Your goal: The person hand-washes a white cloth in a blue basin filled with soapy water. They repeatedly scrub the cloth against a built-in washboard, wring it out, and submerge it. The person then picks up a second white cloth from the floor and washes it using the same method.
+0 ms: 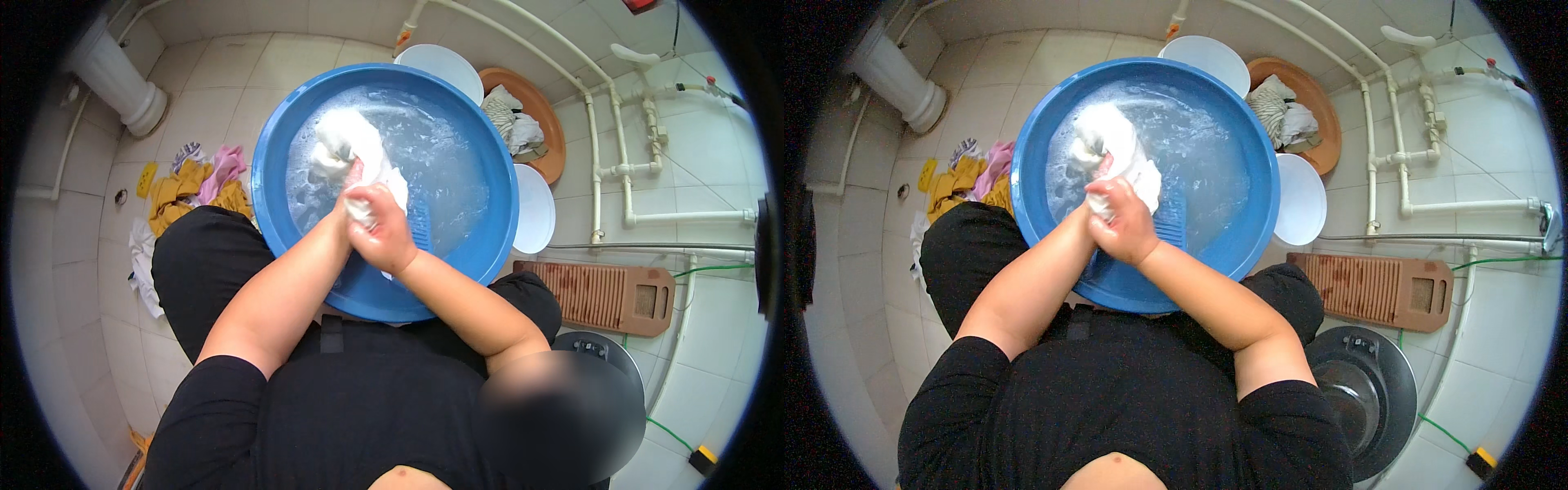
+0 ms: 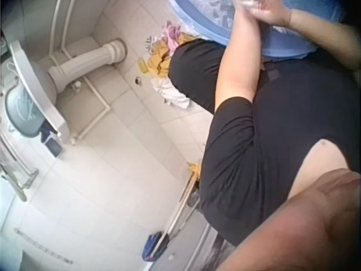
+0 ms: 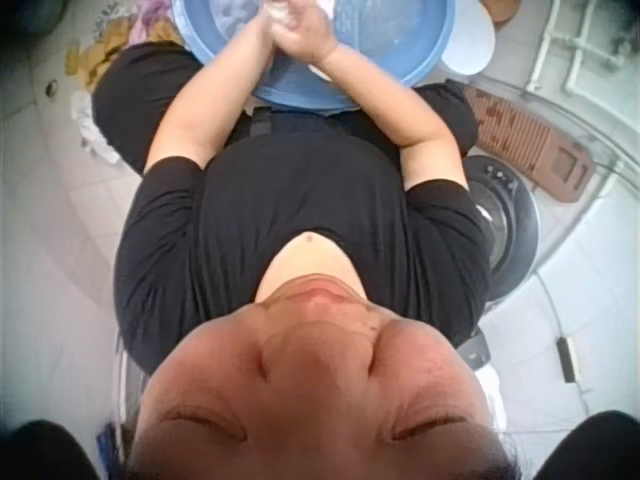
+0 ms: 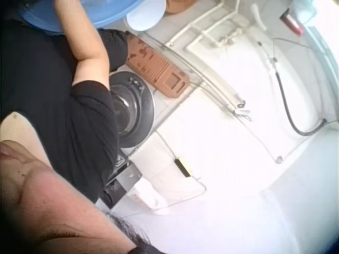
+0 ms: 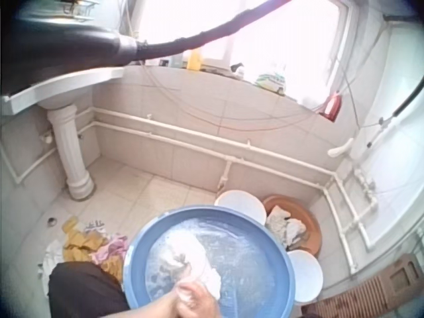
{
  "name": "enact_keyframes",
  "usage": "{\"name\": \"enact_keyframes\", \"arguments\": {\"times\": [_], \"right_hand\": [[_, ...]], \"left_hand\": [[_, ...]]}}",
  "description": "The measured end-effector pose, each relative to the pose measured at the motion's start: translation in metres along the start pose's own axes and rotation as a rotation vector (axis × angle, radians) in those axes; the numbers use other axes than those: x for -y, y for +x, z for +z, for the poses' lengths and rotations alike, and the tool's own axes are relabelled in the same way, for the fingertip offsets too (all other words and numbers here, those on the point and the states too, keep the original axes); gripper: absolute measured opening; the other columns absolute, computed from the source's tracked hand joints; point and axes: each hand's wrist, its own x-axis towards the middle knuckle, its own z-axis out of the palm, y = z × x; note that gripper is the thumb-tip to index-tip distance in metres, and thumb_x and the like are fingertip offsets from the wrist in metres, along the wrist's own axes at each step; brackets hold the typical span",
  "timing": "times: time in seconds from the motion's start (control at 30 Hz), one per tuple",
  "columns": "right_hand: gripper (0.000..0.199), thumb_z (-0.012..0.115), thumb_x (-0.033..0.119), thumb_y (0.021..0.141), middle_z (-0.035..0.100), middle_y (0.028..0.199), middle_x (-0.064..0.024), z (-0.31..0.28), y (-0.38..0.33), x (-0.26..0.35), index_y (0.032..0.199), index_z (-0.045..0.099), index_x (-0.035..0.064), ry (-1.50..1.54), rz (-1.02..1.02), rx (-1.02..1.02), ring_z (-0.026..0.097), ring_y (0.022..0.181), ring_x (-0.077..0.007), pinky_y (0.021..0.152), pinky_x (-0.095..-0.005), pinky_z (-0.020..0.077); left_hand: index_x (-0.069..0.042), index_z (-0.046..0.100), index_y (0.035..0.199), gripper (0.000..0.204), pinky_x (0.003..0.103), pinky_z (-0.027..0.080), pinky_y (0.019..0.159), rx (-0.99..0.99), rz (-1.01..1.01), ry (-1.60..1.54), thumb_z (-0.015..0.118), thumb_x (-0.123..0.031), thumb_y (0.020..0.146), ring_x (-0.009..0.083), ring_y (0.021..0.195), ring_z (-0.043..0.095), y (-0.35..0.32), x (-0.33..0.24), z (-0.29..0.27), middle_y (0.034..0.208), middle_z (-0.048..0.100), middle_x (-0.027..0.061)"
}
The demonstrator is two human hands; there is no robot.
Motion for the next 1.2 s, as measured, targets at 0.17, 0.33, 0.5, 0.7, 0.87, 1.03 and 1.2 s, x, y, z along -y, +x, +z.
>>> {"name": "enact_keyframes", "arguments": {"times": [0.17, 0.33, 0.5, 0.7, 0.87, 1.03, 1.2], "right_hand": [[0.016, 0.062, 0.017, 0.069, 0.055, 0.074, -0.0112, -0.002, 0.000, -0.044, 0.082, 0.056, 0.0101, -0.356, -0.184, -0.097, 0.057, 0.064, -0.0310, 0.058, -0.0373, 0.0470], [0.018, 0.059, 0.023, 0.074, 0.060, 0.075, -0.0186, -0.006, 0.007, -0.076, 0.076, 0.054, 0.0053, -0.263, 0.388, -0.390, 0.059, 0.070, -0.0367, 0.060, -0.0396, 0.0474], [0.014, 0.059, 0.021, 0.073, 0.058, 0.069, -0.0165, 0.011, -0.007, 0.000, 0.073, 0.055, 0.0079, -0.194, 0.067, -0.094, 0.058, 0.064, -0.0338, 0.058, -0.0380, 0.0466], [0.023, 0.055, 0.034, 0.080, 0.061, 0.082, -0.0179, -0.036, 0.006, -0.115, 0.088, 0.056, 0.0125, -0.523, 0.545, -0.318, 0.058, 0.077, -0.0379, 0.067, -0.0434, 0.0458], [0.049, 0.049, 0.043, 0.083, 0.059, 0.099, -0.0209, -0.090, -0.024, -0.169, 0.099, 0.054, -0.0024, -0.578, 0.874, -0.525, 0.055, 0.096, -0.0357, 0.081, -0.0414, 0.0430], [0.055, 0.055, 0.048, 0.077, 0.056, 0.104, -0.0231, -0.106, -0.027, -0.178, 0.098, 0.060, -0.0022, -0.786, 0.958, -0.006, 0.055, 0.094, -0.0363, 0.084, -0.0400, 0.0426], [0.038, 0.069, 0.024, 0.072, 0.057, 0.096, -0.0132, -0.051, -0.009, -0.149, 0.099, 0.058, -0.0003, -0.043, 0.487, -0.324, 0.056, 0.089, -0.0193, 0.077, -0.0281, 0.0457]], "left_hand": [[-0.009, 0.049, 0.115, 0.044, 0.038, 0.043, 0.086, -0.075, -0.030, 0.068, 0.031, -0.043, 0.093, 0.0233, 0.099, 0.053, -0.006, 0.008, -0.007, 0.108, 0.055, 0.0083], [-0.006, 0.046, 0.118, 0.046, 0.039, 0.043, 0.088, -0.411, 0.041, 0.204, 0.027, -0.041, 0.094, 0.0255, 0.103, 0.052, -0.004, 0.021, 0.011, 0.113, 0.054, 0.0104], [-0.006, 0.047, 0.117, 0.046, 0.040, 0.042, 0.088, 0.260, 0.225, 0.222, 0.027, -0.040, 0.093, 0.0250, 0.102, 0.053, -0.011, 0.020, -0.021, 0.111, 0.054, 0.0110], [-0.007, 0.044, 0.118, 0.042, 0.039, 0.039, 0.092, -0.305, 0.023, 0.251, 0.035, -0.038, 0.091, 0.0216, 0.108, 0.048, -0.006, 0.022, 0.016, 0.119, 0.050, 0.0077], [-0.007, 0.040, 0.121, 0.041, 0.036, 0.038, 0.089, -0.419, 0.083, 0.511, 0.038, -0.034, 0.091, 0.0248, 0.107, 0.048, -0.011, 0.021, 0.022, 0.121, 0.047, 0.0122], [-0.008, 0.035, 0.126, 0.045, 0.041, 0.033, 0.092, -0.479, 0.064, 0.580, 0.038, -0.035, 0.090, 0.0281, 0.111, 0.045, -0.012, 0.016, 0.023, 0.124, 0.045, 0.0143], [-0.007, 0.037, 0.124, 0.048, 0.043, 0.033, 0.094, -0.466, 0.098, 0.602, 0.037, -0.042, 0.091, 0.0279, 0.115, 0.042, -0.015, 0.027, 0.033, 0.125, 0.043, 0.0125]]}}
